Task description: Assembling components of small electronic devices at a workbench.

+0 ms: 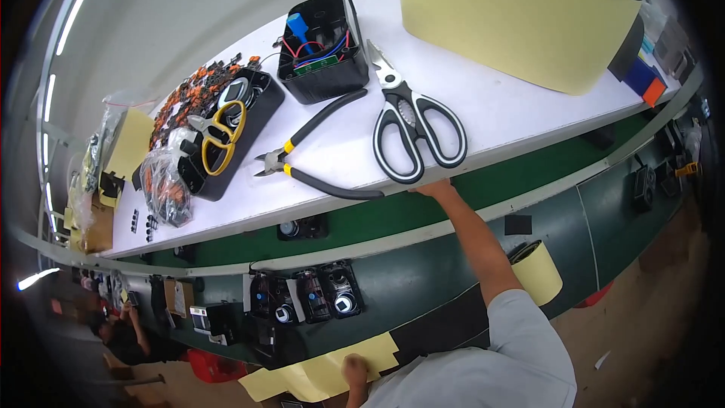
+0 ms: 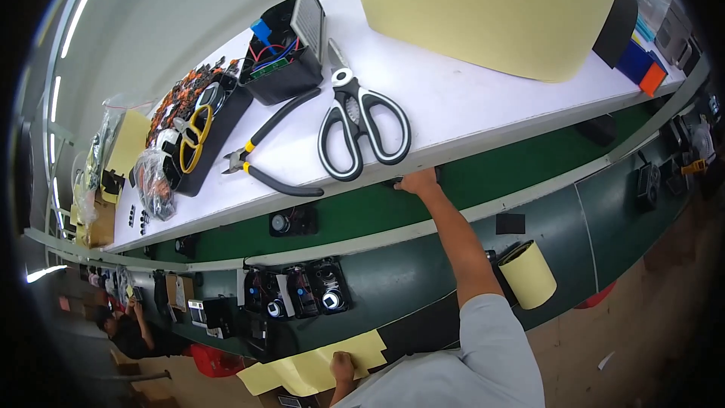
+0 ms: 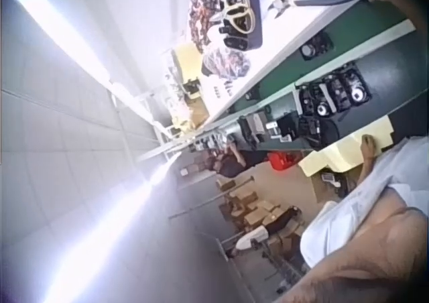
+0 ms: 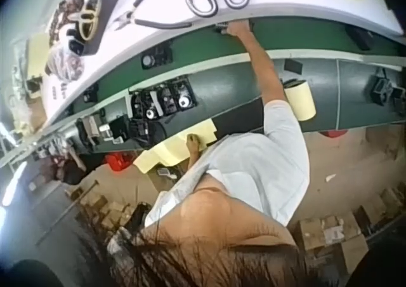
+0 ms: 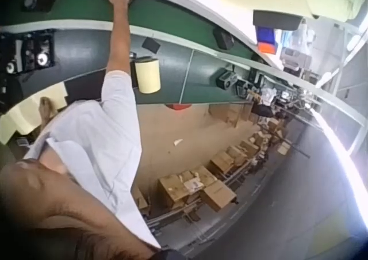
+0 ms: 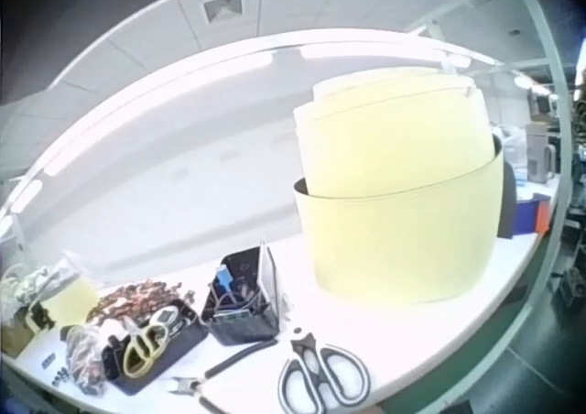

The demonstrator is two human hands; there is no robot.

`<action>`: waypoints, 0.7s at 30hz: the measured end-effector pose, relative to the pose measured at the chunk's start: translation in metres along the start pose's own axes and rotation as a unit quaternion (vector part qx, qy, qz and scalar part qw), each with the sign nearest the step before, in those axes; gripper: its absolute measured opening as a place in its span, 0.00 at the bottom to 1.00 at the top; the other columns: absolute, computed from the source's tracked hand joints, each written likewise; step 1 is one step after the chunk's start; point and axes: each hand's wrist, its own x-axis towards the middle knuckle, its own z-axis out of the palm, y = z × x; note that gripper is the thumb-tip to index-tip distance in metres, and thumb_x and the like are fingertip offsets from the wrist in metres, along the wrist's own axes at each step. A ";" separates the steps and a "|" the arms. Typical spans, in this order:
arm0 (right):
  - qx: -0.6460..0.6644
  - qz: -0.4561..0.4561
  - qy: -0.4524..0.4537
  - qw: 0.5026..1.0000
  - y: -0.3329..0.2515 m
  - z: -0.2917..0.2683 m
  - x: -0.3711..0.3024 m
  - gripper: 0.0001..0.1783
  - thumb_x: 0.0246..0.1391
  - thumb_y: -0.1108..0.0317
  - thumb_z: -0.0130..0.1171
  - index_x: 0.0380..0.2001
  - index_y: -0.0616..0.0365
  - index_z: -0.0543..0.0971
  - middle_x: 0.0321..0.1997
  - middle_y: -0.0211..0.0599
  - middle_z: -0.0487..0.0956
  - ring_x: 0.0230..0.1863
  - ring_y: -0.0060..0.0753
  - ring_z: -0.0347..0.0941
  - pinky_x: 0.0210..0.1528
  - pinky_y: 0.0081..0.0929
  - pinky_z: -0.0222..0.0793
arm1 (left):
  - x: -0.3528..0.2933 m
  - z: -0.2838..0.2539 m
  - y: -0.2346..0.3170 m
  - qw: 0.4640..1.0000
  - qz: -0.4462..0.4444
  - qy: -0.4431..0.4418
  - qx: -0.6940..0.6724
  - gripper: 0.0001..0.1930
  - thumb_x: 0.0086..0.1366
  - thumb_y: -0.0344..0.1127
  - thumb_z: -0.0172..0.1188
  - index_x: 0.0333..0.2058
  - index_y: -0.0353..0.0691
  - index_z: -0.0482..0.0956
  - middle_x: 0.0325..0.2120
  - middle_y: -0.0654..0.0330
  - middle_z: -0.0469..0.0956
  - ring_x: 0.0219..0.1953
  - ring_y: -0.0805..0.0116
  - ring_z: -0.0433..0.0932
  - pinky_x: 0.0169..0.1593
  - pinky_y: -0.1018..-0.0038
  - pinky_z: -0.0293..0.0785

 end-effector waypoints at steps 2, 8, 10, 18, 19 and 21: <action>-0.019 0.000 0.045 0.999 -0.001 0.004 -0.001 0.43 0.42 0.41 0.70 0.60 0.50 0.73 0.64 0.42 0.72 0.66 0.49 0.64 0.68 0.48 0.56 | 0.001 0.000 0.001 1.000 -0.024 -0.006 -0.007 0.11 0.65 0.37 0.54 0.31 0.34 0.75 0.22 0.48 0.79 0.25 0.53 0.79 0.32 0.62 0.75; -0.053 -0.022 0.048 0.997 0.028 0.025 0.008 0.49 0.45 0.40 0.68 0.67 0.49 0.65 0.71 0.40 0.63 0.72 0.46 0.56 0.72 0.45 0.51 | 0.007 0.004 0.007 0.999 -0.004 -0.003 0.051 0.11 0.64 0.37 0.54 0.31 0.33 0.74 0.22 0.47 0.79 0.25 0.50 0.79 0.32 0.61 0.74; -0.042 -0.004 0.042 0.998 0.026 0.022 0.006 0.48 0.44 0.42 0.69 0.66 0.50 0.66 0.70 0.40 0.64 0.71 0.47 0.57 0.71 0.45 0.51 | 0.009 0.003 0.010 0.998 -0.006 -0.002 0.060 0.11 0.64 0.37 0.54 0.31 0.34 0.74 0.22 0.47 0.79 0.25 0.50 0.79 0.32 0.60 0.74; -0.024 0.025 -0.013 0.999 0.006 0.011 0.018 0.48 0.41 0.45 0.72 0.65 0.49 0.67 0.69 0.43 0.66 0.70 0.51 0.57 0.71 0.49 0.50 | 0.005 0.002 0.014 0.998 -0.001 0.026 0.066 0.11 0.64 0.38 0.54 0.32 0.34 0.75 0.23 0.45 0.79 0.25 0.49 0.80 0.32 0.59 0.74; -0.013 0.009 0.054 0.998 0.026 0.022 0.023 0.47 0.41 0.46 0.72 0.65 0.49 0.68 0.69 0.43 0.66 0.71 0.50 0.57 0.71 0.49 0.50 | 0.011 0.004 0.019 0.998 -0.003 0.010 0.061 0.11 0.64 0.38 0.54 0.32 0.34 0.75 0.23 0.45 0.79 0.26 0.49 0.80 0.32 0.59 0.75; -0.047 -0.038 0.184 0.981 0.067 0.043 0.024 0.46 0.40 0.49 0.74 0.63 0.48 0.69 0.68 0.42 0.67 0.71 0.49 0.56 0.72 0.50 0.48 | 0.024 0.004 0.020 0.998 0.003 -0.011 0.057 0.11 0.65 0.37 0.54 0.32 0.34 0.75 0.23 0.45 0.79 0.26 0.49 0.80 0.32 0.59 0.75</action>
